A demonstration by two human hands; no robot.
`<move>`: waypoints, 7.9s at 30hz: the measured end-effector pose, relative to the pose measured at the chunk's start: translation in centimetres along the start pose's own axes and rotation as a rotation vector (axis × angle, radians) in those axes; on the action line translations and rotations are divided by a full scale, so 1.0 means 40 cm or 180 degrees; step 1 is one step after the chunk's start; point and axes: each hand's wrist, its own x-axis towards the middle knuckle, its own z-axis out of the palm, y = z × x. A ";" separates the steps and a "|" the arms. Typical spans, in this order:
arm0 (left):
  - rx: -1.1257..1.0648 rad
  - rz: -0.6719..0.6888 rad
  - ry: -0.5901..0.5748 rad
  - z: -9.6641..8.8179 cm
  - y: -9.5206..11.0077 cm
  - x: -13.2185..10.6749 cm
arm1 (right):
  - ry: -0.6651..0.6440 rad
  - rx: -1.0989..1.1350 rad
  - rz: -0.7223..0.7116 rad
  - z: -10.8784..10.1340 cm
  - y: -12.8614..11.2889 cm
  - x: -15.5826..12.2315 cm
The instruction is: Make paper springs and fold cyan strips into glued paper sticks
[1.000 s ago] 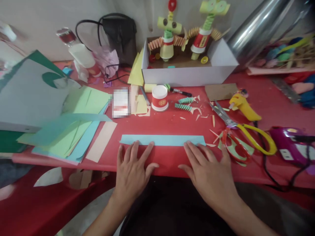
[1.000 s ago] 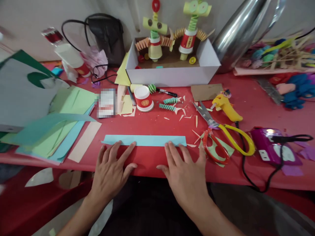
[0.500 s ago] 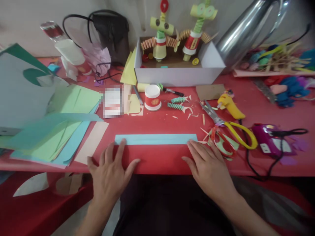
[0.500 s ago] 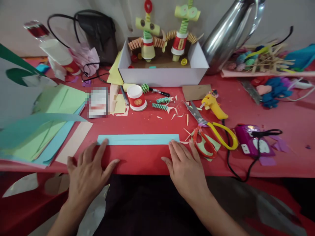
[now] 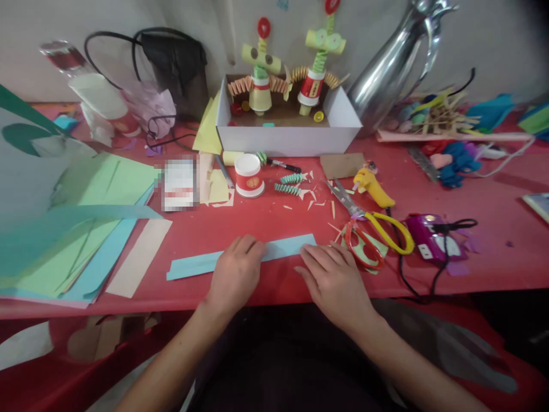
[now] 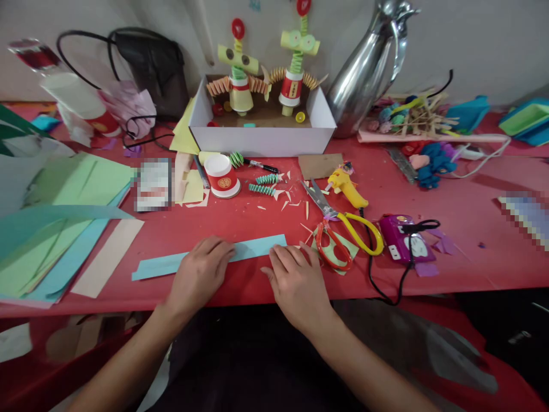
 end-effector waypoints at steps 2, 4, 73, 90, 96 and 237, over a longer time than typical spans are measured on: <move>-0.0389 -0.0110 0.0015 0.018 -0.018 0.012 | -0.0024 0.0170 0.0065 -0.004 0.013 0.012; -0.0469 -0.0063 0.0005 0.021 -0.028 0.014 | -0.0201 0.0337 0.0170 -0.013 0.034 0.039; 0.1570 0.1096 -0.0094 -0.009 0.043 -0.012 | -0.0424 -0.0106 0.0078 0.008 -0.069 0.034; 0.1289 0.1048 0.0066 -0.104 -0.091 -0.083 | -0.0204 0.0072 0.0172 0.048 -0.094 -0.006; 0.1150 0.0843 0.0070 -0.137 -0.163 -0.141 | -0.0057 0.0080 0.0114 0.052 -0.092 -0.010; 0.0852 0.0449 -0.0122 -0.046 -0.107 -0.026 | -0.0229 -0.0275 -0.1293 0.041 0.067 0.175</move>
